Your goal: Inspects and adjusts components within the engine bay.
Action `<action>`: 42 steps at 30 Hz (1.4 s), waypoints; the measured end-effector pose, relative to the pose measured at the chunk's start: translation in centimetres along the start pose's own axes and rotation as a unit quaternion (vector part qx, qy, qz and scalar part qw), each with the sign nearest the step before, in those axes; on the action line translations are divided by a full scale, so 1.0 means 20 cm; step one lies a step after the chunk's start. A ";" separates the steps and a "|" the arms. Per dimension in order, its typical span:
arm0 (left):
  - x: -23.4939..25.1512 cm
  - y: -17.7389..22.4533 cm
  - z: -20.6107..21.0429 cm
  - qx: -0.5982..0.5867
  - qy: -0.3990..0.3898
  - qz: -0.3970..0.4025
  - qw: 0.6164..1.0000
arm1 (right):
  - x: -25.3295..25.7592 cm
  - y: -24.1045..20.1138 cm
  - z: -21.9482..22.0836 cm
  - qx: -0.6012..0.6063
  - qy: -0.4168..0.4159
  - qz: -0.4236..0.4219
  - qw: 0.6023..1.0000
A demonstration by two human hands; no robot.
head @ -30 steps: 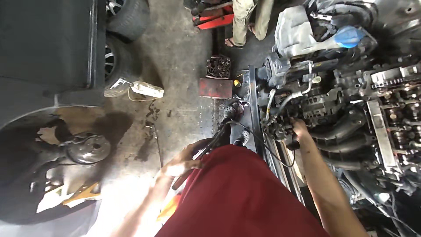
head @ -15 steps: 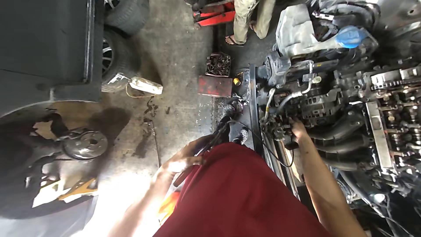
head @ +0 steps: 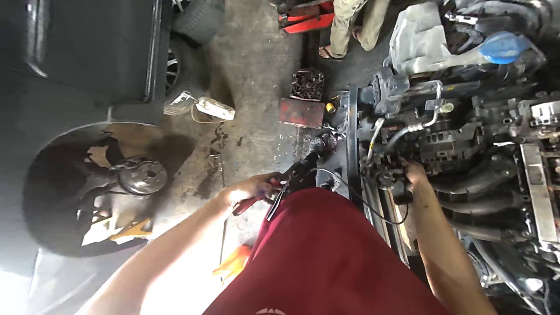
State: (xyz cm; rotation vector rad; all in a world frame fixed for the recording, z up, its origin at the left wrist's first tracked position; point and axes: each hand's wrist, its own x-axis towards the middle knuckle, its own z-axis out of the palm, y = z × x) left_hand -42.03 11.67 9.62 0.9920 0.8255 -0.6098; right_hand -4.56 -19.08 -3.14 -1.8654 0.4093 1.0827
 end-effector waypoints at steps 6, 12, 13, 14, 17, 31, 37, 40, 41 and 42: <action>0.05 -0.03 0.03 0.026 0.020 -0.004 0.999 | 0.02 0.02 0.00 -0.007 0.005 -0.010 1.000; 0.04 -0.05 0.06 0.096 0.020 0.016 0.995 | 0.04 0.03 -0.01 0.003 0.010 -0.001 1.000; 0.03 -0.06 0.07 0.096 0.022 0.020 0.995 | 0.05 0.03 -0.02 0.003 0.006 -0.001 1.000; 0.03 -0.07 0.07 0.092 0.019 0.023 0.995 | 0.06 0.04 -0.02 0.005 0.002 -0.001 1.000; 0.02 -0.11 0.08 0.044 0.021 0.036 0.998 | 0.05 0.03 -0.02 0.001 0.007 -0.001 1.000; -0.07 -0.12 0.05 0.246 0.051 -0.009 0.968 | 0.02 0.02 -0.01 0.016 0.025 0.000 1.000; -0.11 -0.12 0.00 0.409 0.068 -0.113 0.903 | -0.01 0.01 0.00 0.037 0.031 -0.006 0.999; -0.13 -0.12 -0.03 0.427 0.093 -0.033 0.899 | -0.08 0.00 -0.01 0.042 0.020 -0.043 0.998; -0.15 -0.12 -0.03 0.422 0.107 -0.011 0.900 | -0.11 -0.02 -0.01 0.024 0.030 -0.070 0.997; -0.16 -0.11 -0.02 0.416 0.121 0.007 0.901 | -0.14 -0.04 -0.01 -0.008 0.046 -0.101 0.994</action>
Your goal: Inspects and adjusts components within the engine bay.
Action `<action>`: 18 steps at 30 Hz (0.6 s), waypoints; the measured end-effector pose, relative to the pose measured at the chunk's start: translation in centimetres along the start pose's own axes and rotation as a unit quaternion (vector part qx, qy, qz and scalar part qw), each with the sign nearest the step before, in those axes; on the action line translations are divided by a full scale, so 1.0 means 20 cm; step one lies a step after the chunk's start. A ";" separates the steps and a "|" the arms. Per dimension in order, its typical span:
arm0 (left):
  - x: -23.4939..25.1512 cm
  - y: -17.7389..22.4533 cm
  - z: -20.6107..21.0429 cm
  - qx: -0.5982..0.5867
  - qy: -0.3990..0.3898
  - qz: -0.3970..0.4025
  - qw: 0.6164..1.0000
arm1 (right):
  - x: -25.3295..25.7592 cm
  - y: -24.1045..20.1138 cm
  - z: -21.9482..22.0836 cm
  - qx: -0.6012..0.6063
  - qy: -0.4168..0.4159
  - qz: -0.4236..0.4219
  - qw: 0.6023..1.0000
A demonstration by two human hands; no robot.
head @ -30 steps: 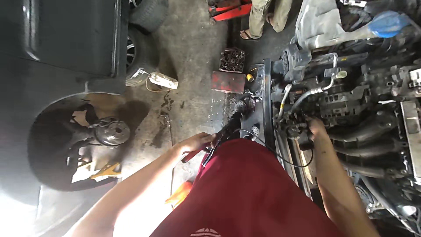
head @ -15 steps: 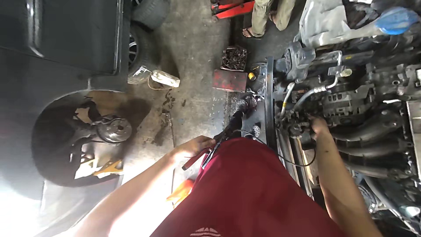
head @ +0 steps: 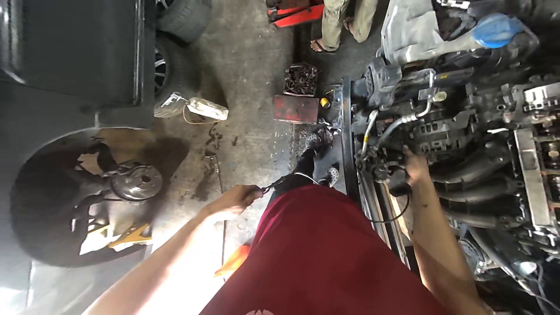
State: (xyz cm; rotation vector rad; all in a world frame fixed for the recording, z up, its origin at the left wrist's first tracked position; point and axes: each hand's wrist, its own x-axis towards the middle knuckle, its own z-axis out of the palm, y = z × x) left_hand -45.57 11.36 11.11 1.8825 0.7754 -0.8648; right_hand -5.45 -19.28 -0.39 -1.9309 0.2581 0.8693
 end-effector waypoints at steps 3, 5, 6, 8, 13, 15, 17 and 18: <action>-0.04 0.05 -0.03 -0.007 0.047 0.010 0.999 | -0.09 -0.10 -0.07 -0.115 0.043 -0.134 0.983; -0.07 0.08 -0.05 -0.002 0.071 0.019 0.997 | -0.17 -0.18 -0.12 -0.197 0.063 -0.202 0.957; -0.08 0.10 -0.06 0.000 0.083 0.029 0.996 | -0.21 -0.21 -0.14 -0.229 0.075 -0.221 0.945; -0.10 0.12 -0.08 0.003 0.108 0.053 0.993 | -0.29 -0.28 -0.18 -0.264 0.090 -0.227 0.933; -0.15 0.17 -0.10 0.022 0.161 0.108 0.981 | -0.41 -0.37 -0.32 -0.121 0.109 -0.151 0.975; -0.16 0.17 -0.10 0.012 0.188 0.119 0.975 | -0.41 -0.37 -0.36 0.003 0.104 -0.125 0.987; -0.17 0.17 -0.12 -0.006 0.210 0.116 0.971 | -0.41 -0.37 -0.39 0.118 0.086 -0.105 0.984; -0.18 0.18 -0.13 -0.015 0.222 0.111 0.969 | -0.41 -0.38 -0.40 0.162 0.077 -0.108 0.978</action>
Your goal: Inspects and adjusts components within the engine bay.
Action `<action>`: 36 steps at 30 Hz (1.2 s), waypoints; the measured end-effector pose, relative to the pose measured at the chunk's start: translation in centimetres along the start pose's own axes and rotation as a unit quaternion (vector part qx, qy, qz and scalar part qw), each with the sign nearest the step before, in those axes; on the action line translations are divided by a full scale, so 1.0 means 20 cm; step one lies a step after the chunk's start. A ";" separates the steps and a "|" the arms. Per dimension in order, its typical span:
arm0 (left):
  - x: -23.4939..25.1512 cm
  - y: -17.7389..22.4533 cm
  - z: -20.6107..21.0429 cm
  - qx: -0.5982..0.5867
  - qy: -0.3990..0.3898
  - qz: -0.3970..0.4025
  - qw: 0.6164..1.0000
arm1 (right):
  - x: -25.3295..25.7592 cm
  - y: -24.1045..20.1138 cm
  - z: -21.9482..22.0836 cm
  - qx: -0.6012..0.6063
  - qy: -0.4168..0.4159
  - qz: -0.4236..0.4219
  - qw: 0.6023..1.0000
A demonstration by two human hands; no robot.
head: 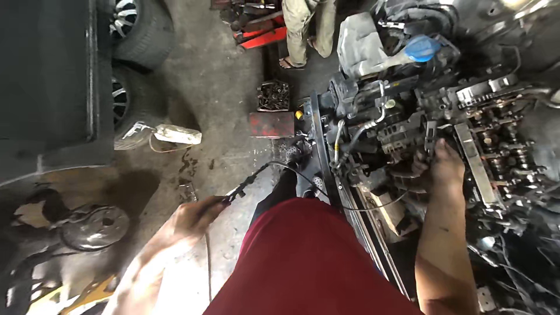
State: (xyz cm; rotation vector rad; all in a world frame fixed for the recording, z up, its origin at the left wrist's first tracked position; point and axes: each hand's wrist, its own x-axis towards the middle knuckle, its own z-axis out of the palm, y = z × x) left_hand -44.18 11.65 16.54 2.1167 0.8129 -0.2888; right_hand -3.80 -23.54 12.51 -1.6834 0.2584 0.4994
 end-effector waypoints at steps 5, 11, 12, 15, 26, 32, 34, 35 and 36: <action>-0.04 0.03 -0.08 -0.037 0.074 -0.034 0.996 | 0.02 -0.04 -0.01 0.052 -0.072 -0.076 0.993; -0.11 -0.03 -0.22 -0.098 0.140 -0.069 0.983 | 0.09 -0.07 -0.05 0.155 -0.112 -0.111 0.975; -0.12 -0.05 -0.24 -0.110 0.148 -0.071 0.980 | 0.10 -0.07 -0.05 0.158 -0.102 -0.110 0.976; -0.14 -0.10 -0.29 -0.135 0.157 -0.088 0.975 | 0.11 -0.09 -0.04 0.165 -0.078 -0.103 0.978; -0.15 -0.08 -0.29 -0.160 0.157 -0.120 0.967 | 0.10 -0.11 0.05 0.243 -0.088 -0.111 0.960; -0.16 -0.12 -0.30 -0.155 0.163 -0.129 0.966 | 0.14 -0.10 0.07 0.266 -0.084 -0.126 0.952; -0.18 -0.13 -0.30 -0.149 0.169 -0.137 0.965 | 0.15 -0.07 0.07 0.264 -0.081 -0.116 0.954; -0.19 -0.14 -0.30 -0.151 0.170 -0.139 0.964 | 0.15 -0.06 0.08 0.250 -0.074 -0.102 0.960; -0.20 -0.14 -0.29 -0.157 0.172 -0.142 0.962 | 0.14 -0.05 0.09 0.226 -0.066 -0.086 0.968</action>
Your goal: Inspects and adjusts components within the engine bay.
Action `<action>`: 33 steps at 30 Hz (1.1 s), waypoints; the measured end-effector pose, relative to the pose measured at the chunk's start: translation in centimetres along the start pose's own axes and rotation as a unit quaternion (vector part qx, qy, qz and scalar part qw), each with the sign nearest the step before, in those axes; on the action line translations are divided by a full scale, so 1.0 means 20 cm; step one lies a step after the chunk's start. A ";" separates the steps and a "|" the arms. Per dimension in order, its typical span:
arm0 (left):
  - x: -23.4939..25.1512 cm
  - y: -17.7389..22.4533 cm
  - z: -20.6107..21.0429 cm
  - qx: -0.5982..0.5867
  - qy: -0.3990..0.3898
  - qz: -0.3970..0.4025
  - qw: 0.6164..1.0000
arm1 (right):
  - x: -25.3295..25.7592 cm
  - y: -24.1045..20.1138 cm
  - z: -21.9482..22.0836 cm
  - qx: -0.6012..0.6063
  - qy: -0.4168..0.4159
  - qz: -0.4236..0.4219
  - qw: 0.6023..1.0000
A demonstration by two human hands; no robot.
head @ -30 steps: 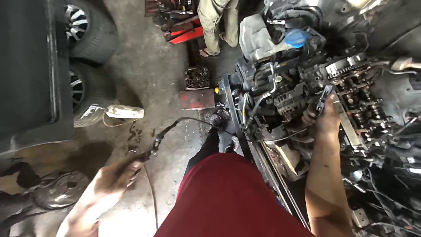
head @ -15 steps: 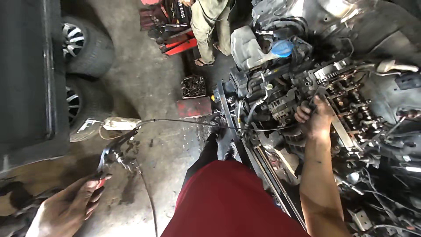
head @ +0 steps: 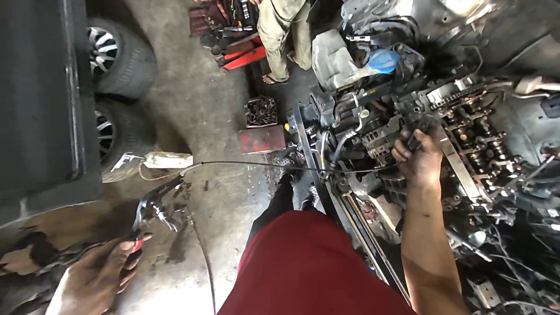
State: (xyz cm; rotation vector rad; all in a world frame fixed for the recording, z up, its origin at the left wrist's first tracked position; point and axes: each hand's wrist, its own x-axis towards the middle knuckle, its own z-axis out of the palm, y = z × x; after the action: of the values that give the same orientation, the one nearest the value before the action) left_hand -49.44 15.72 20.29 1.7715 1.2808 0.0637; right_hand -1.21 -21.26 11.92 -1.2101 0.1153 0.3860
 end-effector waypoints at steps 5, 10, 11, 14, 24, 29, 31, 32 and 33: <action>0.00 -0.06 0.07 -0.069 -0.030 -0.060 0.995 | -0.05 0.15 0.00 -0.102 -0.040 0.097 0.989; 0.02 -0.22 0.26 -0.149 -0.034 -0.147 0.977 | 0.03 0.32 -0.07 -0.123 -0.069 0.184 0.973; 0.02 -0.26 0.29 -0.151 -0.025 -0.162 0.975 | 0.04 0.34 -0.09 -0.121 -0.078 0.194 0.970; 0.02 -0.33 0.36 -0.125 -0.022 -0.213 0.969 | 0.08 0.36 -0.12 -0.114 -0.100 0.211 0.965; -0.08 -0.29 0.29 -0.222 0.010 -0.087 0.971 | 0.04 0.08 -0.03 -0.005 -0.146 0.079 0.986; -0.04 -0.19 0.16 -0.160 0.010 0.028 0.987 | 0.08 -0.13 0.04 0.021 -0.147 -0.025 0.989; -0.04 -0.19 0.17 -0.164 -0.002 0.044 0.986 | 0.09 -0.16 0.07 -0.022 -0.103 -0.013 0.994; -0.04 -0.19 0.18 -0.185 -0.015 0.037 0.982 | 0.10 -0.15 0.07 -0.066 -0.081 0.003 0.995; -0.05 -0.20 0.21 -0.213 -0.033 0.025 0.976 | 0.10 -0.12 0.08 -0.116 -0.066 0.021 0.991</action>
State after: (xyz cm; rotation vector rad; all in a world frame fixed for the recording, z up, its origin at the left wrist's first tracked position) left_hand -50.68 12.49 15.56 1.4227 1.0791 0.2860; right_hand 1.35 -20.08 13.95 -1.4082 -0.0186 0.5252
